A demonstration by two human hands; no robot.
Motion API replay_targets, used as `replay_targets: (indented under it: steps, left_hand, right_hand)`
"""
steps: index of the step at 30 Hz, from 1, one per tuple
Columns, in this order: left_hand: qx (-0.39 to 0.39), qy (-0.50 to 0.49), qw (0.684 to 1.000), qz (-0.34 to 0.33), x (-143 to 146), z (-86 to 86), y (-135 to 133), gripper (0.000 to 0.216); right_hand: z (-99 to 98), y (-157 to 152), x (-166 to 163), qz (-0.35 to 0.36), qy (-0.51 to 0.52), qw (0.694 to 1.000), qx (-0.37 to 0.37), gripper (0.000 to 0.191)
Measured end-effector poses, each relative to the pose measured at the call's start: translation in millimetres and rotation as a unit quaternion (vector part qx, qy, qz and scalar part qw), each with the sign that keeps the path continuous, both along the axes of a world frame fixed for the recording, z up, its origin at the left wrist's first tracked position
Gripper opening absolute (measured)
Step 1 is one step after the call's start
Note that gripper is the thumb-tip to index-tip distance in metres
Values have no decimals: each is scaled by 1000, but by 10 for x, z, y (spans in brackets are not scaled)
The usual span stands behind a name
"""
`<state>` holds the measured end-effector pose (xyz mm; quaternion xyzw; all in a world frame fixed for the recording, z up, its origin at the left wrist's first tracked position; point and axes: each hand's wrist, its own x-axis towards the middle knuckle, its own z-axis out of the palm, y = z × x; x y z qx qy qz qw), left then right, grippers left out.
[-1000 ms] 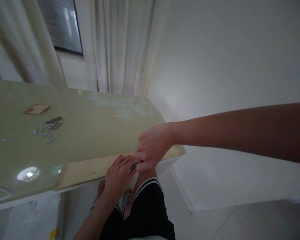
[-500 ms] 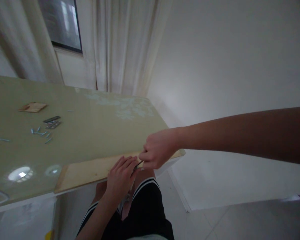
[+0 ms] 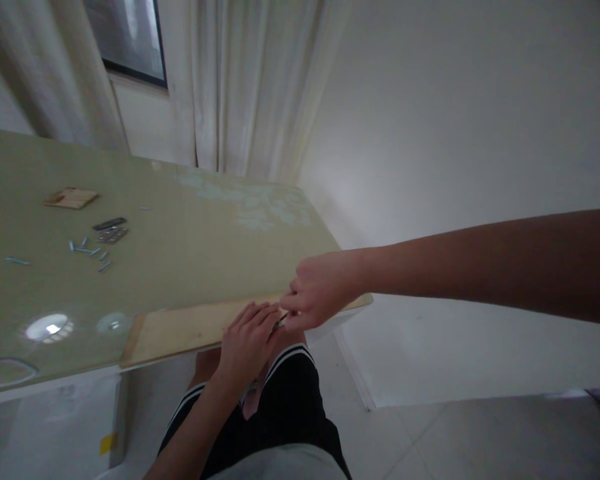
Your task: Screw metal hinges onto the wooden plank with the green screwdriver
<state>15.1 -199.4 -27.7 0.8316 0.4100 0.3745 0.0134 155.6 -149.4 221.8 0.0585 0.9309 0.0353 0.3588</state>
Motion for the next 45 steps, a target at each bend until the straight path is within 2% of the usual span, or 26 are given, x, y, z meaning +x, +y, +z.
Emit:
replay_targets:
  steps: [1, 3, 4, 6, 7, 8, 10, 13, 15, 16, 17, 19, 20, 22, 23, 24, 26, 28, 30, 31, 33, 35, 38, 40, 42, 45]
  left_hand:
    - [-1, -1, 1000, 0, 0, 2, -2, 20]
    - [-4, -8, 1000, -2, 1, -1, -4, 20]
    - [-4, -12, 1000, -3, 2, -5, -2, 20]
    - [-2, -19, 1000, -5, 3, -13, 3, 20]
    - [1, -21, 1000, -5, 3, -15, 7, 20]
    - [4, -21, 1000, -4, 2, -15, 10, 20]
    - [12, -18, 1000, -2, 0, -11, 14, 19]
    - [17, -9, 1000, -1, -5, 1, 14, 19]
    - [17, -6, 1000, 1, -8, 2, 13, 17]
    - [17, -6, 1000, 2, -9, -1, 12, 17]
    - [18, -7, 1000, 3, -9, -6, 12, 17]
    - [15, -10, 1000, 2, -8, -21, 12, 19]
    - [13, -12, 1000, 0, -7, -28, 13, 20]
    - [9, -16, 1000, -2, -5, -37, 13, 21]
    - [7, -18, 1000, -2, -4, -38, 13, 20]
    - [7, -20, 1000, -2, -4, -36, 13, 20]
    - [8, -20, 1000, -1, -5, -24, 12, 20]
    - [11, -13, 1000, 0, -7, -10, 11, 21]
    - [13, -6, 1000, 4, -8, 0, 11, 21]
    - [12, -3, 1000, 5, -8, 0, 11, 21]
    - [12, -4, 1000, 7, -7, -7, 12, 20]
    - [11, -10, 1000, 7, -5, -22, 12, 19]
    - [4, -15, 1000, 3, -3, -43, 13, 18]
    - [-2, -11, 1000, 0, -4, -46, 13, 20]
    - [-3, -4, 1000, 0, -6, -40, 13, 21]
    - [2, 7, 1000, 7, -12, -23, 10, 20]
  right_hand:
    - [-13, 17, 19, -3, 5, 1000, -9, 27]
    - [-76, 93, 64, -134, 27, 991, 5, 14]
    - [-118, 141, 86, -244, 35, 969, 10, 9]
    - [-191, 220, 119, -454, 42, 890, -8, 24]
    - [-210, 237, 126, -517, 43, 854, -21, 28]
    - [-212, 233, 125, -542, 42, 839, -27, 30]
    - [-161, 166, 106, -488, 51, 871, 1, 29]
    - [-16, -6, 75, -239, 44, 969, 37, 23]
    - [49, -83, 76, -71, 23, 997, 19, 15]
    - [55, -95, 81, -24, 18, 999, 12, 17]
    - [44, -89, 88, -17, 19, 1000, 13, 20]
    - [-20, -31, 97, -134, 33, 990, 34, 14]
    - [-60, 12, 98, -236, 38, 970, 38, 13]
    - [-125, 98, 91, -429, 39, 902, 18, 23]
    - [-141, 130, 86, -484, 38, 874, 0, 26]
    - [-143, 151, 80, -497, 40, 867, -11, 26]
    - [-110, 154, 78, -416, 48, 908, 13, 24]
    - [-56, 119, 96, -236, 49, 969, 46, 18]
    - [-19, 78, 131, -64, 43, 997, 24, 17]
    - [-16, 65, 151, -20, 43, 999, 0, 20]
    - [-49, 63, 179, -74, 61, 995, -21, 21]
    - [-115, 94, 189, -225, 72, 972, 7, 14]
    - [-208, 152, 192, -450, 63, 891, -3, 25]
    - [-226, 152, 205, -510, 67, 857, -22, 29]
    - [-200, 102, 227, -455, 90, 886, 11, 31]
    - [-122, -23, 258, -197, 86, 975, 61, 32]
